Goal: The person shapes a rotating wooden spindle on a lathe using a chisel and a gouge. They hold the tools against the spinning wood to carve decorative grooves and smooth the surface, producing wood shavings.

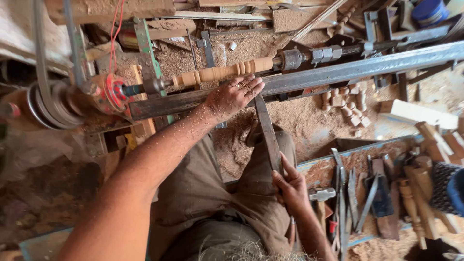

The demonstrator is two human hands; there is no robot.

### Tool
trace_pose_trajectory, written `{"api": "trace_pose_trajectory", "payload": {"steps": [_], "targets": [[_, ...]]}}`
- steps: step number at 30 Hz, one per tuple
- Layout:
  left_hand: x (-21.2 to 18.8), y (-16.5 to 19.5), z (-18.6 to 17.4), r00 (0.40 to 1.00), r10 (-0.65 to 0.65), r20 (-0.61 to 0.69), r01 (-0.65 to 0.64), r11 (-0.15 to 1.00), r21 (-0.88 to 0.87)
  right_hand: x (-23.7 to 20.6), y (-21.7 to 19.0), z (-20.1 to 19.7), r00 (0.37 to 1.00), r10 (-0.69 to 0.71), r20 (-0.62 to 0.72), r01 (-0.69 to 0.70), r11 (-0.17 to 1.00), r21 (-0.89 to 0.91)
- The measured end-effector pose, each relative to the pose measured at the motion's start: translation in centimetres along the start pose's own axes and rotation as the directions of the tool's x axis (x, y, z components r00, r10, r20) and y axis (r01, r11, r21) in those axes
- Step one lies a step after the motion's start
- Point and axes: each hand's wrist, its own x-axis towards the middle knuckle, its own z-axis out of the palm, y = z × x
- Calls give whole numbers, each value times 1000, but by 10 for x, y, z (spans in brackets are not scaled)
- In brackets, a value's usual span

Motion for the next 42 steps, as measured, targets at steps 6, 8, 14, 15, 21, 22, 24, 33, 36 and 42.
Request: {"api": "trace_pose_trajectory", "payload": {"steps": [6, 8, 14, 15, 21, 22, 24, 33, 36, 42], "targets": [[-2, -1, 9, 1000, -1, -19, 0, 998, -58, -11, 20, 53, 995, -94, -40, 99, 982, 159], [-4, -2, 15, 1000, 11, -23, -13, 998, -56, -18, 21, 71, 993, -102, -59, 113, 968, 226], [-1, -10, 19, 966, 222, -132, -221, 975, 23, -30, 19, 83, 975, -191, -111, 214, 944, 252], [2, -11, 19, 962, 230, -145, -227, 973, 40, -26, 19, 77, 966, -232, -111, 252, 940, 229], [2, -7, 17, 991, 124, 39, -120, 987, -106, -2, 35, 43, 974, -219, -49, 224, 966, 128], [2, -6, 18, 989, 104, 110, -87, 986, -145, 0, 36, 39, 971, -233, -49, 237, 964, 117], [2, -5, 18, 995, 98, 27, -92, 983, -161, 3, 32, 21, 984, -173, -34, 175, 983, 65], [3, -4, 11, 991, 128, 28, -127, 991, -52, 24, -22, -64, 995, 41, 90, -19, 972, -234], [7, -4, 7, 990, 138, 25, -139, 989, 44, 33, -36, -80, 990, 43, 137, -6, 965, -261], [5, -6, 13, 991, 136, -2, -135, 985, -104, 20, -32, -66, 994, 35, 100, -15, 979, -203]]}}
